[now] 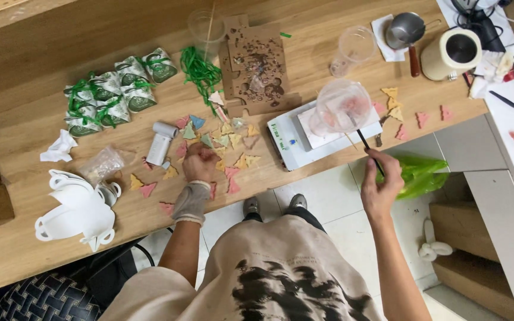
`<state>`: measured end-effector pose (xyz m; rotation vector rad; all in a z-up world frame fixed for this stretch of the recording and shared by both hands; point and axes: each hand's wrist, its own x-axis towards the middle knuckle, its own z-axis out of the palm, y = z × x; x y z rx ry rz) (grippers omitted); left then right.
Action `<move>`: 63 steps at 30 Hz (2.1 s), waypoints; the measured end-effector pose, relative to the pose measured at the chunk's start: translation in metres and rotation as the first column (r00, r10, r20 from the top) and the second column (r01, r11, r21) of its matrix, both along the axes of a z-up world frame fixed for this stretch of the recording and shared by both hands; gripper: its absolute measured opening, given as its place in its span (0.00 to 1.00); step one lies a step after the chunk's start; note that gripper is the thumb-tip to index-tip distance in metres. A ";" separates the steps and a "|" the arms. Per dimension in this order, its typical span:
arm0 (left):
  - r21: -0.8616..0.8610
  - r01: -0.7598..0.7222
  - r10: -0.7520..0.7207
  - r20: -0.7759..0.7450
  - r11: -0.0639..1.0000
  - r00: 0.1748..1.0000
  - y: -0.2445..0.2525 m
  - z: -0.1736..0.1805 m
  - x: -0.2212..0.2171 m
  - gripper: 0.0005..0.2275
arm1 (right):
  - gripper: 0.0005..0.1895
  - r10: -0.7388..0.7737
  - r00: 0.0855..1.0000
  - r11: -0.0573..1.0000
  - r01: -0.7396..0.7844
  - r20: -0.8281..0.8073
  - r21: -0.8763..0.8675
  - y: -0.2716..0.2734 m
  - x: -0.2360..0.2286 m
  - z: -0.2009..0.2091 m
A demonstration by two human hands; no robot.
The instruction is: Manually detailing or smoothing small wax shapes for candle making using a brush and sculpting tools.
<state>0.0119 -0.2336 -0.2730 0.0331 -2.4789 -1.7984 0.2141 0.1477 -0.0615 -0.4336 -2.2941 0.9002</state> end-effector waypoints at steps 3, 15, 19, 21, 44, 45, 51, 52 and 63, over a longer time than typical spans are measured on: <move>0.572 -0.124 0.040 0.157 0.811 0.987 -0.016 -0.002 -0.006 0.14 | 0.09 0.010 1.000 1.000 -0.009 -0.013 0.025 0.022 -0.031 -0.021; 0.971 -0.238 -0.321 0.226 0.002 0.920 0.064 0.131 0.060 0.09 | 0.12 0.074 0.997 0.985 -0.068 -0.032 0.160 0.054 -0.046 -0.035; 0.966 -0.256 -0.352 0.246 0.019 0.903 0.116 0.183 0.080 0.07 | 0.06 0.084 0.995 0.966 -0.093 0.048 0.240 0.052 -0.049 -0.028; 0.950 -0.296 -0.400 0.311 0.100 0.862 0.141 0.212 0.091 0.08 | 0.10 0.121 0.985 0.900 -0.161 0.122 0.405 0.049 -0.057 -0.023; 0.997 0.056 -0.661 -0.077 -0.053 0.746 0.196 0.336 0.079 0.24 | 0.23 0.448 0.555 0.889 -0.193 0.701 -0.416 0.120 -0.005 0.043; 0.997 0.074 -0.681 -0.074 -0.028 0.729 0.201 0.339 0.073 0.24 | 0.21 0.530 0.509 0.823 -0.116 0.678 -0.557 0.134 0.010 0.046; 0.950 0.306 -0.790 -0.142 0.060 0.597 0.223 0.338 0.046 0.34 | 0.24 0.395 0.899 0.623 -0.110 0.190 -0.774 0.177 0.075 0.048; 0.950 0.307 -0.801 -0.143 0.052 0.581 0.226 0.340 0.045 0.34 | 0.24 0.377 0.906 0.627 -0.098 0.192 -0.773 0.161 0.064 0.061; 0.841 0.506 -0.854 -0.110 0.193 0.509 0.249 0.355 0.050 0.34 | 0.04 0.176 0.890 0.755 -0.397 -0.421 -0.523 0.021 -0.058 0.147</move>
